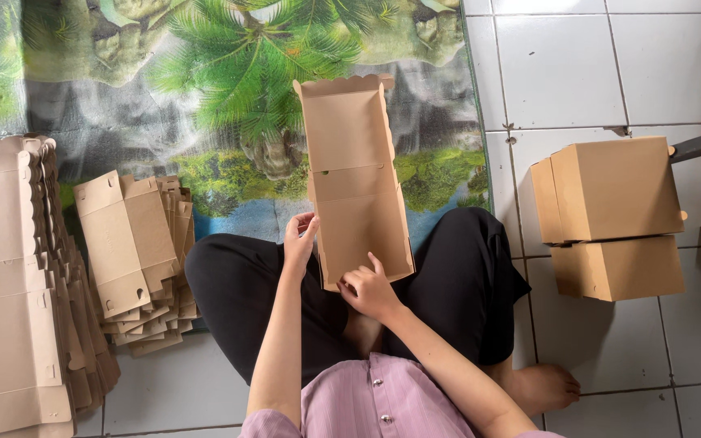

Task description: The person sits on the floor and assembles a flat-packed cardboard box by hand. They fold the side flaps, tuck the tabs into slots, and secure the box structure.

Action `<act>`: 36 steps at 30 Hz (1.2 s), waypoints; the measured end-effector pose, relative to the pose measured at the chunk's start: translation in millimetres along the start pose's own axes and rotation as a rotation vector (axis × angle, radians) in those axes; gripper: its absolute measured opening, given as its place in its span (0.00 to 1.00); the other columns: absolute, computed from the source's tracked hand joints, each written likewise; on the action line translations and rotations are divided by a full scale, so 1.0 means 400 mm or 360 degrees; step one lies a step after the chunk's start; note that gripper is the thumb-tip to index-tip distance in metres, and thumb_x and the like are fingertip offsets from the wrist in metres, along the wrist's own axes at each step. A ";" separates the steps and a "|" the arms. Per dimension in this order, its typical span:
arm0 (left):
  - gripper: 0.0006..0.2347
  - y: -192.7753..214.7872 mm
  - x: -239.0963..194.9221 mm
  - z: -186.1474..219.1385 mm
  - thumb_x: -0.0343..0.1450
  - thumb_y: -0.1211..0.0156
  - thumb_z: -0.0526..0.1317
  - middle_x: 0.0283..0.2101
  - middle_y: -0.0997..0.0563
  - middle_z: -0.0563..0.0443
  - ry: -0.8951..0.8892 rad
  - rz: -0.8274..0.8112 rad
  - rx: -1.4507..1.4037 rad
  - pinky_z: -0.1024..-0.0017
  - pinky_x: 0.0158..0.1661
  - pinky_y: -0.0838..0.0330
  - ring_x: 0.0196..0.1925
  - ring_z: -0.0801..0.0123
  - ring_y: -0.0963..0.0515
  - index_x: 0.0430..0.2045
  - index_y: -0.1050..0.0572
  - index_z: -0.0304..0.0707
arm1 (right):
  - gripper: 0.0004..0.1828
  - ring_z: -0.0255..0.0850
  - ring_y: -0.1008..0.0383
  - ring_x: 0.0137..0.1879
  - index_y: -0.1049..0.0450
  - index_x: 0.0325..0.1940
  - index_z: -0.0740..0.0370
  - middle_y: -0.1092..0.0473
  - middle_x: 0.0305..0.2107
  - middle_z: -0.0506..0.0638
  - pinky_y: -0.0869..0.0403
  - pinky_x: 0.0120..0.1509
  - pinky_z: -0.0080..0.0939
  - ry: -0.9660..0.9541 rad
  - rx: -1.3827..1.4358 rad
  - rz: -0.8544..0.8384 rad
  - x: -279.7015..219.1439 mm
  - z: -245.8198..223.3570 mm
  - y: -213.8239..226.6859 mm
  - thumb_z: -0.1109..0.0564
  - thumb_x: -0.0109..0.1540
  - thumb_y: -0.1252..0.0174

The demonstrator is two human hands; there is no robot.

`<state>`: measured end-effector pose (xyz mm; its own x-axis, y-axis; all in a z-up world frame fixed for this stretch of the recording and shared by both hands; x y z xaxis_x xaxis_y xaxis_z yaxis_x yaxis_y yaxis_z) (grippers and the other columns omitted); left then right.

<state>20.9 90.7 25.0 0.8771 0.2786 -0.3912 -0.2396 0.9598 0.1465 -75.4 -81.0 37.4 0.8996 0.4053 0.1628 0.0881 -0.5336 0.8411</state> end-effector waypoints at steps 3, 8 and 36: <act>0.09 -0.005 0.021 -0.041 0.68 0.38 0.44 0.40 0.25 0.52 0.0038 0.0019 0.0072 0.67 0.43 0.27 0.45 0.66 0.22 0.39 0.23 0.45 | 0.07 0.35 0.28 0.33 0.30 0.29 0.48 0.30 0.20 0.42 0.44 0.69 0.56 -0.0024 0.0032 -0.0026 0.004 0.009 0.005 0.47 0.60 0.47; 0.10 -0.001 0.023 -0.040 0.70 0.45 0.41 0.40 0.23 0.47 0.0111 0.0043 -0.0118 0.67 0.42 0.25 0.43 0.62 0.21 0.41 0.23 0.40 | 0.07 0.34 0.28 0.34 0.30 0.31 0.48 0.30 0.22 0.41 0.42 0.68 0.53 -0.0047 0.0024 -0.0072 0.010 0.015 -0.002 0.47 0.60 0.47; 0.11 0.022 -0.039 0.075 0.66 0.43 0.38 0.42 0.24 0.55 0.0146 -0.0507 -0.0512 0.65 0.52 0.34 0.47 0.71 0.29 0.40 0.22 0.44 | 0.19 0.59 0.27 0.46 0.37 0.49 0.62 0.34 0.36 0.59 0.27 0.49 0.55 -0.0796 0.0624 0.0052 0.547 0.089 0.078 0.67 0.54 0.49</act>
<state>17.6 93.7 59.8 0.8909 -0.0442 -0.4520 -0.0935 0.9561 -0.2777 139.3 -35.6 80.8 0.9871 0.0391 -0.1552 0.1222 -0.8105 0.5729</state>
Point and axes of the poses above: each hand's wrist, its own x-axis towards the middle knuckle, its own y-axis out of the back of the hand, z = x × y, the point moved 1 cm from there along x, towards the middle knuckle
